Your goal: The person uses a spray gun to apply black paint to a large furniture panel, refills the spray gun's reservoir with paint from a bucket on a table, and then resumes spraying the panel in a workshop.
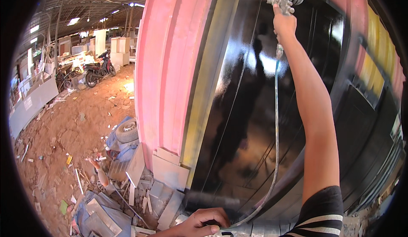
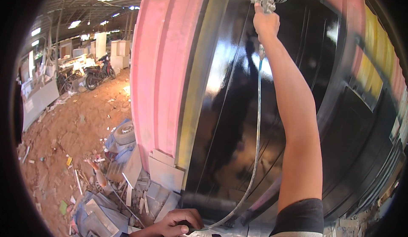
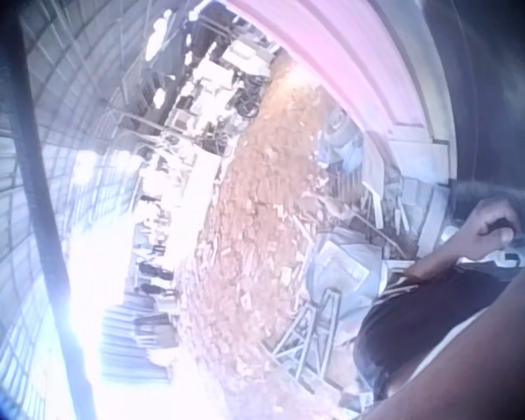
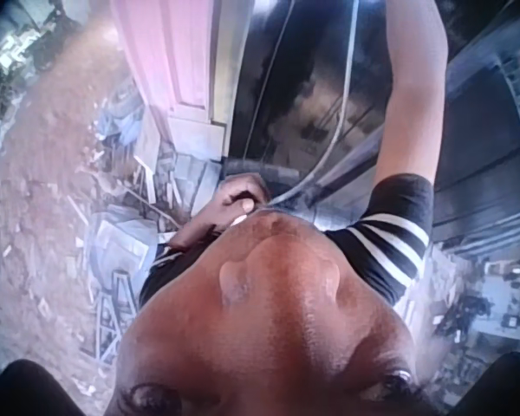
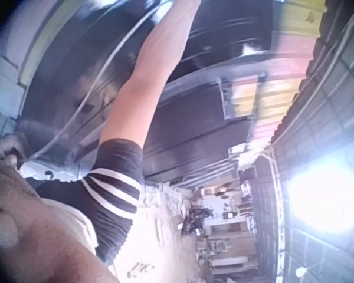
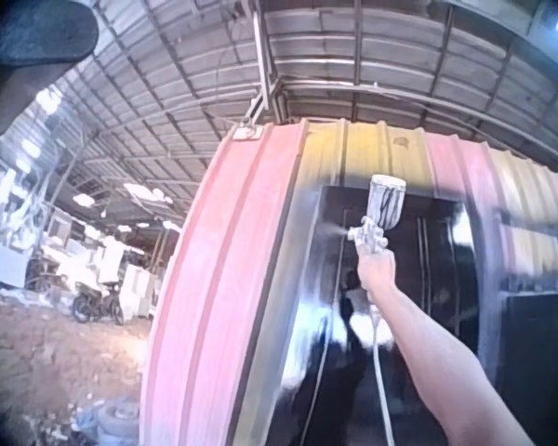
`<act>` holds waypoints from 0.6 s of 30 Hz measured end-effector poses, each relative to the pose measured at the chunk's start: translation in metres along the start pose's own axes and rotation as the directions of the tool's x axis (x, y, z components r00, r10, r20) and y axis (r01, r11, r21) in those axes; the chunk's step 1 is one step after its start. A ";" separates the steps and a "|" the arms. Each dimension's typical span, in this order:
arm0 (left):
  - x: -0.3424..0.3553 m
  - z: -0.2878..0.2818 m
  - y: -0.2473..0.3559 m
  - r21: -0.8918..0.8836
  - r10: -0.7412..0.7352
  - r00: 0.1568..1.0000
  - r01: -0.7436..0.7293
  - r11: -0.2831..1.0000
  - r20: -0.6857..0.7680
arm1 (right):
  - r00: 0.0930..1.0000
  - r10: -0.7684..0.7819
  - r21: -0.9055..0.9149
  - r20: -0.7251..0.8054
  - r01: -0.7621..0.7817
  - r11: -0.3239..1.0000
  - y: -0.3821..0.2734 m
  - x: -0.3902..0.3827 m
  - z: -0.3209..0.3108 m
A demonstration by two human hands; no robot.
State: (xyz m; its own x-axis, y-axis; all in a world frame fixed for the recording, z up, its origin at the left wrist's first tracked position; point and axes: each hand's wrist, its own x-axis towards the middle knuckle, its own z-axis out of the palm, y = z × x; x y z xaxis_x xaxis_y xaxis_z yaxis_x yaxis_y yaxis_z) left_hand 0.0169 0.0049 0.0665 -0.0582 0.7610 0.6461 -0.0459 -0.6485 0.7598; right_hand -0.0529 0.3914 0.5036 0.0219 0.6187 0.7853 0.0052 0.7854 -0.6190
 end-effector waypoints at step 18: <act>0.030 -0.018 0.013 -0.008 0.182 0.982 -0.182 0.983 -0.058 | 0.998 -0.048 -0.054 -0.043 0.046 0.998 -0.058 0.040 -0.015</act>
State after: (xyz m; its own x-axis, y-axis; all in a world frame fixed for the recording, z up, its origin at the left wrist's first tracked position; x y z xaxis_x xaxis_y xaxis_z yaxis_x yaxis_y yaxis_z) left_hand -0.0037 0.0190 0.0943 -0.1231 0.6284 0.7681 -0.0425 -0.7766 0.6285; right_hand -0.0376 0.3702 0.5703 0.0641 0.5791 0.8127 0.0599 0.8107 -0.5824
